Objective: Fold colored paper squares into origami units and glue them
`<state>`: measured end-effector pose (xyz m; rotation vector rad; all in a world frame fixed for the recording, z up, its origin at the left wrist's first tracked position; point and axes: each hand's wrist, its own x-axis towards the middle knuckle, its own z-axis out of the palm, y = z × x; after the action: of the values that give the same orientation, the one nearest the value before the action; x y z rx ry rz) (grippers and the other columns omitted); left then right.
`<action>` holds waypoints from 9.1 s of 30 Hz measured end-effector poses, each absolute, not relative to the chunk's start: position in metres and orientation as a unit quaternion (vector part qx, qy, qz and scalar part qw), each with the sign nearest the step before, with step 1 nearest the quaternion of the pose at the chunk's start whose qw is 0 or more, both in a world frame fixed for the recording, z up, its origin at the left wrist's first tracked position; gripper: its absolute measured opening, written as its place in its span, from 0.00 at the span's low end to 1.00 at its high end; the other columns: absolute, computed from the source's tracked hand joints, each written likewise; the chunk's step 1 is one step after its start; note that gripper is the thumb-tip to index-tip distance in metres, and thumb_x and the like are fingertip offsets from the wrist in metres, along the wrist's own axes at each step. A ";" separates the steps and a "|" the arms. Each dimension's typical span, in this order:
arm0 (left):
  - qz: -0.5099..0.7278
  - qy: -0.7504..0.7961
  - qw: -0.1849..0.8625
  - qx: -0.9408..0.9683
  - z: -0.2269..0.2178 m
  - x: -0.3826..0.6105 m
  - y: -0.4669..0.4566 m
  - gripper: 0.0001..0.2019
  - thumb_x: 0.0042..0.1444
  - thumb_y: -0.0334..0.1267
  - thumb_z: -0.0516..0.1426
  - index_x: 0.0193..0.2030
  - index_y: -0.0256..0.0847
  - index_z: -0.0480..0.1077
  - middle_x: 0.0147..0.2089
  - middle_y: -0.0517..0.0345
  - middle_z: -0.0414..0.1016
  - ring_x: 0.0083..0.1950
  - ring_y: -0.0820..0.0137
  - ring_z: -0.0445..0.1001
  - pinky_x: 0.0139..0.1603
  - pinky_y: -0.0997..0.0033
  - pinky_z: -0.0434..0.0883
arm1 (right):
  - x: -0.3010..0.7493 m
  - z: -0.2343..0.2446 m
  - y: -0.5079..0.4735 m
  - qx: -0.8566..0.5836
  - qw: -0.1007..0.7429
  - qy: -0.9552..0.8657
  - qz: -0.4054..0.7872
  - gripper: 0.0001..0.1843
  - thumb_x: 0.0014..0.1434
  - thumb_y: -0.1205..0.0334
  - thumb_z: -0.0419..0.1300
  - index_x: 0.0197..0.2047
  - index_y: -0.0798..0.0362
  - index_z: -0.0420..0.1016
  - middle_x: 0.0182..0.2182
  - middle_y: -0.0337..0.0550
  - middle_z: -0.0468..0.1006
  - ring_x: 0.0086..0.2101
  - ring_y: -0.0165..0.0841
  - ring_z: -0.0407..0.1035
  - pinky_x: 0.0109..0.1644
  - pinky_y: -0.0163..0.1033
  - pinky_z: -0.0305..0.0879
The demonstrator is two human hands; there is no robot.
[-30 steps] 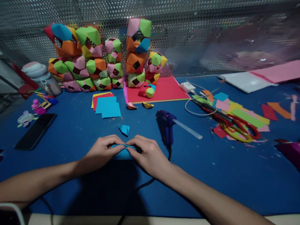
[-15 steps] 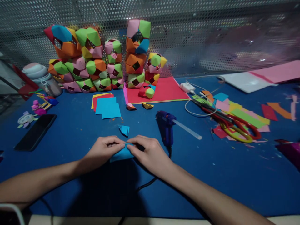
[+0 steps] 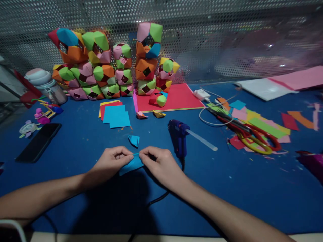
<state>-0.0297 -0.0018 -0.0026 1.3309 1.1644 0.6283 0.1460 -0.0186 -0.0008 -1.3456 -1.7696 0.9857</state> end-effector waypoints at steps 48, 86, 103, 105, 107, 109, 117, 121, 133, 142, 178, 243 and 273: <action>0.201 0.454 0.420 0.760 -0.011 -0.038 -0.008 0.08 0.55 0.40 0.53 0.33 0.42 0.72 0.33 0.60 0.75 0.35 0.73 0.72 0.35 0.79 0.66 | 0.148 -0.016 -0.024 -0.390 0.427 -0.774 0.260 0.07 0.54 0.69 0.58 0.28 0.57 0.78 0.21 0.40 0.75 0.22 0.25 0.66 0.25 0.28 0.59; 0.373 0.482 0.548 0.573 -0.008 -0.026 -0.018 0.05 0.46 0.32 0.56 0.29 0.37 0.63 0.25 0.65 0.63 0.26 0.79 0.62 0.26 0.79 0.61 | 0.140 -0.013 -0.032 -0.467 0.381 -0.772 0.201 0.06 0.56 0.66 0.54 0.27 0.53 0.65 0.21 0.35 0.64 0.23 0.27 0.59 0.27 0.32 0.57; 0.351 0.516 0.531 0.573 -0.010 -0.026 -0.020 0.03 0.44 0.31 0.54 0.28 0.37 0.62 0.22 0.67 0.60 0.22 0.80 0.57 0.22 0.80 0.56 | 0.132 -0.014 -0.038 -0.489 0.390 -0.724 0.289 0.03 0.53 0.67 0.54 0.30 0.52 0.61 0.20 0.33 0.64 0.22 0.26 0.60 0.25 0.31 0.57; 0.360 0.506 0.544 0.564 -0.010 -0.026 -0.020 0.03 0.45 0.31 0.54 0.28 0.37 0.62 0.23 0.66 0.62 0.24 0.79 0.60 0.24 0.80 0.58 | 0.133 -0.018 -0.036 -0.487 0.391 -0.733 0.270 0.03 0.54 0.69 0.52 0.30 0.52 0.62 0.20 0.32 0.62 0.21 0.26 0.58 0.24 0.31 0.55; 0.368 0.499 0.553 0.557 -0.010 -0.025 -0.020 0.04 0.45 0.31 0.54 0.27 0.37 0.61 0.24 0.66 0.62 0.25 0.79 0.60 0.25 0.79 0.59 | 0.135 -0.020 -0.033 -0.490 0.392 -0.730 0.270 0.03 0.55 0.68 0.52 0.31 0.52 0.63 0.20 0.32 0.62 0.21 0.26 0.56 0.24 0.31 0.55; 0.373 0.500 0.553 0.553 -0.010 -0.025 -0.021 0.05 0.44 0.31 0.55 0.26 0.38 0.60 0.23 0.67 0.60 0.24 0.79 0.59 0.25 0.79 0.58 | 0.136 -0.022 -0.031 -0.488 0.394 -0.729 0.275 0.02 0.56 0.67 0.53 0.32 0.53 0.64 0.21 0.33 0.63 0.22 0.26 0.57 0.25 0.31 0.55; 0.361 0.500 0.559 0.555 -0.008 -0.025 -0.022 0.03 0.45 0.30 0.54 0.26 0.37 0.61 0.22 0.67 0.60 0.24 0.79 0.58 0.26 0.78 0.56 | 0.139 -0.021 -0.030 -0.402 0.440 -0.764 0.249 0.07 0.55 0.73 0.52 0.33 0.53 0.68 0.30 0.40 0.71 0.32 0.29 0.66 0.36 0.34 0.62; 0.362 0.491 0.559 0.562 -0.008 -0.026 -0.021 0.02 0.46 0.29 0.53 0.26 0.36 0.62 0.24 0.65 0.63 0.27 0.78 0.60 0.28 0.77 0.58 | 0.141 -0.023 -0.029 -0.362 0.443 -0.785 0.238 0.11 0.54 0.76 0.50 0.34 0.53 0.70 0.31 0.43 0.70 0.34 0.30 0.67 0.37 0.36 0.63; 0.360 0.450 0.570 0.586 -0.013 -0.028 -0.021 0.02 0.48 0.30 0.55 0.28 0.37 0.63 0.26 0.64 0.65 0.29 0.77 0.63 0.31 0.76 0.61 | 0.142 -0.021 -0.031 -0.430 0.408 -0.763 0.258 0.07 0.54 0.69 0.55 0.37 0.53 0.70 0.32 0.41 0.74 0.32 0.31 0.69 0.36 0.35 0.64; 0.335 0.439 0.602 0.577 -0.013 -0.026 -0.023 0.06 0.45 0.29 0.56 0.31 0.37 0.62 0.29 0.65 0.63 0.27 0.80 0.60 0.29 0.77 0.59 | 0.141 -0.019 -0.032 -0.469 0.389 -0.736 0.294 0.07 0.54 0.67 0.54 0.33 0.53 0.74 0.28 0.38 0.76 0.29 0.30 0.68 0.32 0.35 0.62; 0.358 0.445 0.499 0.652 -0.013 -0.029 -0.022 0.04 0.49 0.34 0.56 0.27 0.37 0.66 0.29 0.59 0.69 0.32 0.74 0.67 0.32 0.75 0.64 | 0.153 -0.008 -0.027 -0.398 0.357 -0.810 0.241 0.07 0.57 0.65 0.56 0.33 0.54 0.76 0.26 0.41 0.77 0.28 0.30 0.70 0.31 0.34 0.64; 0.402 0.413 0.614 0.540 -0.009 -0.023 -0.022 0.07 0.54 0.38 0.54 0.33 0.35 0.67 0.31 0.61 0.68 0.31 0.75 0.69 0.34 0.71 0.74 | 0.141 -0.015 -0.032 -0.400 0.404 -0.811 0.137 0.10 0.60 0.63 0.51 0.37 0.54 0.73 0.31 0.45 0.70 0.32 0.32 0.66 0.36 0.39 0.64; 0.381 0.450 0.553 0.589 -0.014 -0.027 -0.018 0.07 0.53 0.39 0.56 0.30 0.36 0.69 0.25 0.63 0.67 0.27 0.77 0.64 0.29 0.77 0.62 | 0.141 -0.024 -0.026 -0.403 0.473 -0.745 0.242 0.06 0.55 0.67 0.57 0.36 0.53 0.75 0.30 0.42 0.76 0.32 0.31 0.70 0.35 0.36 0.65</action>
<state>-0.0275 -0.0185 -0.0139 1.3930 1.0634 0.9008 0.1410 -0.0264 -0.0236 -0.9851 -1.8233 0.5928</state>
